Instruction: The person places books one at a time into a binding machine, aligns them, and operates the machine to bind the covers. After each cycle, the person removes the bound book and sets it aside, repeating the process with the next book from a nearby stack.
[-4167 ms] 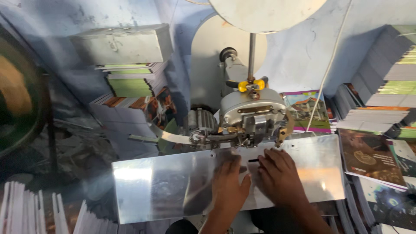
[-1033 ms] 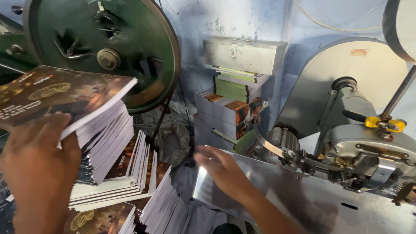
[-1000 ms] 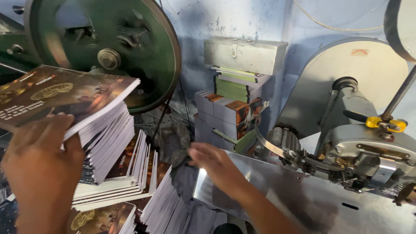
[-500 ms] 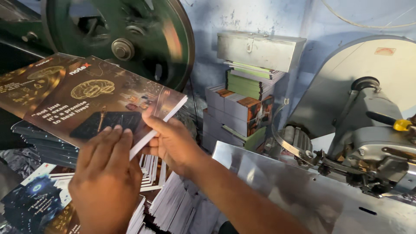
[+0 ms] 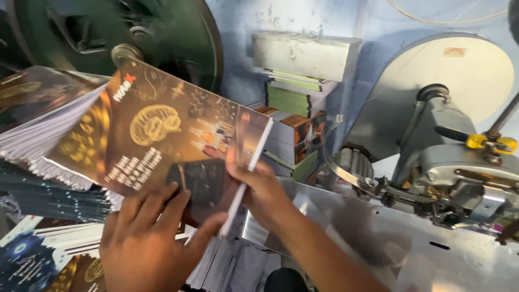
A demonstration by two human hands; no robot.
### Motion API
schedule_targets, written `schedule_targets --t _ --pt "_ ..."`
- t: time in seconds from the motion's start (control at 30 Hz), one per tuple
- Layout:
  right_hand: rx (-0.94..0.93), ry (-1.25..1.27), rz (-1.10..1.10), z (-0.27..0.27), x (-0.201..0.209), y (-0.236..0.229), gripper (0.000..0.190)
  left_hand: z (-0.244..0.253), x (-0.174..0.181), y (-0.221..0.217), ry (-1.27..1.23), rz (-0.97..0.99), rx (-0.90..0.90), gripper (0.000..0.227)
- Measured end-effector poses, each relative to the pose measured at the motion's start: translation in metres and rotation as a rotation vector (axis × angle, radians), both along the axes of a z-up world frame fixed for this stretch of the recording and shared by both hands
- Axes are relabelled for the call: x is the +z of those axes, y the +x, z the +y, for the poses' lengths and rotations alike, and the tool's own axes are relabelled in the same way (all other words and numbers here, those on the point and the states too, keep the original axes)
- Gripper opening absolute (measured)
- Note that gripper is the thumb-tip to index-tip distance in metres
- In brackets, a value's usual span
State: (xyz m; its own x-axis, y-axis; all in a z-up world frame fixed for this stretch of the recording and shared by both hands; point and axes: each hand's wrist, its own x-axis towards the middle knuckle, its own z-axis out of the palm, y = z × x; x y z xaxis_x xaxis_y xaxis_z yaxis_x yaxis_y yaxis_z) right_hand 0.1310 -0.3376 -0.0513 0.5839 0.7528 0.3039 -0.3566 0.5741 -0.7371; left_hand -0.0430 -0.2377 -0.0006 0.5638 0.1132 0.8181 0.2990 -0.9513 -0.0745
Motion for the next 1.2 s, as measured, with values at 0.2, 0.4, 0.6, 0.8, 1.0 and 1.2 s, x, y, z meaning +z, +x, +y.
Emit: schedule_targets --t 0.2,0.4,0.6,0.8,1.0,1.2 --pt "-0.246 -0.385 0.037 -0.072 -0.042 0.020 0.055 0.005 0.002 0.024 -0.132 0.110 -0.132 0.032" --pt "-0.181 -0.247 -0.149 -0.148 -0.041 0.007 0.069 0.007 -0.002 0.081 -0.144 0.182 -0.395 0.049" --pt "-0.219 -0.368 -0.183 -0.197 -0.052 0.004 0.067 -0.008 -0.009 0.136 -0.071 0.232 -0.691 0.077" --pt "-0.371 -0.535 -0.122 -0.229 -0.085 0.017 0.058 -0.030 -0.012 0.163 -0.448 0.629 -0.757 0.055" --pt "-0.482 -0.568 -0.011 -0.252 -0.123 0.027 0.052 -0.053 -0.037 0.165 -0.288 0.383 -0.882 0.053" --pt "-0.573 -0.592 0.015 -0.267 -0.143 0.020 0.047 -0.066 -0.056 0.160 -0.174 0.259 -0.945 0.042"
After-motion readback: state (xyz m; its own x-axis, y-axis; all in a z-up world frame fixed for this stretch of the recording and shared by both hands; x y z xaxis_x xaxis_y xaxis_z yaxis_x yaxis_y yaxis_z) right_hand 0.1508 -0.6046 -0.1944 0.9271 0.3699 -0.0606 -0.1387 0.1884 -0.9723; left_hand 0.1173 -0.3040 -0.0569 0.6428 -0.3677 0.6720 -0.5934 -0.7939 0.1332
